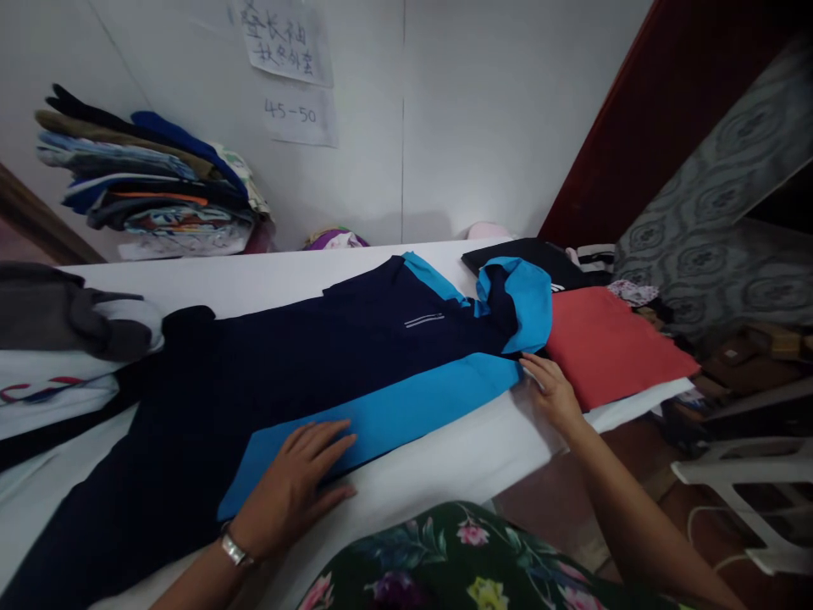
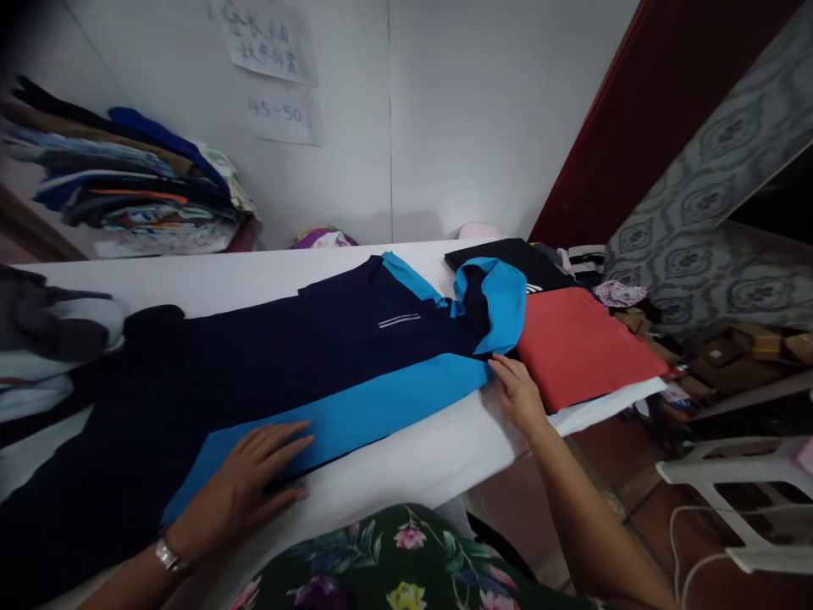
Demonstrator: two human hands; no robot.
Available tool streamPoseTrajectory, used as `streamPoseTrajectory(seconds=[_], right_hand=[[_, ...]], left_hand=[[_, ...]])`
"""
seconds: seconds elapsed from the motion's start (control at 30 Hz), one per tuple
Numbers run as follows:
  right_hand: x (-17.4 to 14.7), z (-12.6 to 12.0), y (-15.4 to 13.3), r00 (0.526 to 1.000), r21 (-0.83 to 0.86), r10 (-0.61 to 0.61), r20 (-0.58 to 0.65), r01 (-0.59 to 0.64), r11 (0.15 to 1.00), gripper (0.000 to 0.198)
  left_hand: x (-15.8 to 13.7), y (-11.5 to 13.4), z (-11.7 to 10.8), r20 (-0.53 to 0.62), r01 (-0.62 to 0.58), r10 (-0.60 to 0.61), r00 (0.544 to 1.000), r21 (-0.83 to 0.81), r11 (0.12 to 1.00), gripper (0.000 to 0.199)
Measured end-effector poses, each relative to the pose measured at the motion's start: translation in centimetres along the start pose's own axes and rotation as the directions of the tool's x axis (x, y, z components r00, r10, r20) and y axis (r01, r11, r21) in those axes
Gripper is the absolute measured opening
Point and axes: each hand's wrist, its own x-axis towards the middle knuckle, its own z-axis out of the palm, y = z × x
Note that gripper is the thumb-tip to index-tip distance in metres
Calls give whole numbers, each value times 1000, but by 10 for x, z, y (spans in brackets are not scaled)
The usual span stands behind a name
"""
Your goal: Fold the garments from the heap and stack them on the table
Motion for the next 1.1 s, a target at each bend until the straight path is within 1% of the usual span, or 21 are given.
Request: streamPoseTrajectory(seconds=[0.07, 0.1, 0.13, 0.2, 0.27, 0.33, 0.43, 0.5, 0.53, 0.57, 0.63, 0.7, 0.77, 0.83, 0.9, 0.97, 1.03, 1.1], right_hand=[[-4, 3, -2, 994, -26, 65, 83, -63, 998, 53], [-5, 5, -3, 988, -23, 102, 116, -100, 995, 55], [-4, 7, -3, 982, 0, 132, 139, -133, 991, 56], [1, 11, -3, 977, 121, 159, 145, -177, 977, 50], [7, 14, -1, 979, 297, 156, 133, -190, 936, 42], [14, 15, 3, 976, 434, 162, 144, -209, 876, 37], [24, 14, 7, 963, 530, 187, 193, -263, 806, 32], [29, 11, 6, 956, 559, 191, 224, -287, 778, 28], [32, 9, 5, 953, 565, 190, 234, -292, 772, 26], [34, 7, 3, 952, 566, 192, 238, -296, 769, 24], [40, 5, -2, 951, 563, 206, 230, -303, 769, 23], [45, 5, -6, 948, 553, 242, 207, -317, 770, 25], [49, 6, -9, 943, 523, 265, 199, -331, 786, 27], [51, 7, -10, 946, 468, 253, 204, -321, 824, 29], [52, 8, -9, 951, 395, 210, 226, -286, 873, 27], [51, 10, -10, 951, 305, 187, 247, -259, 916, 27], [50, 12, -12, 948, 192, 207, 242, -256, 947, 28], [49, 16, -16, 952, 71, 242, 189, -259, 963, 28]], left_hand=[[2, 3, 7, 31, -38, 36, 999, 41, 998, 58], [4, 4, 10, 36, -40, 38, 999, 54, 998, 56], [5, 4, 12, 35, -33, 31, 999, 62, 998, 52], [9, 5, 11, 20, -2, 1, 1000, 57, 998, 40], [12, 7, 7, 3, 28, -28, 1000, 21, 999, 31], [17, 8, -2, -2, 58, -58, 998, -53, 997, 30], [22, 5, -15, -46, 137, -145, 988, -151, 979, 32], [24, 0, -21, -107, 169, -189, 976, -170, 971, 33], [25, -2, -22, -133, 166, -189, 973, -169, 972, 33], [25, -4, -22, -150, 148, -173, 974, -161, 976, 33], [25, -4, -17, -142, 95, -113, 983, -125, 988, 37], [25, -1, -8, -101, 53, -59, 993, -64, 997, 45], [25, 2, 0, -58, 40, -41, 997, -15, 999, 40], [27, 2, 4, -37, 59, -59, 998, 9, 998, 32], [30, -1, 1, -33, 108, -107, 994, 26, 994, 35], [33, -6, -6, -43, 166, -165, 985, 44, 985, 38], [37, -11, -14, -62, 211, -207, 976, 62, 976, 40], [40, -15, -19, -80, 240, -233, 969, 86, 967, 40]])
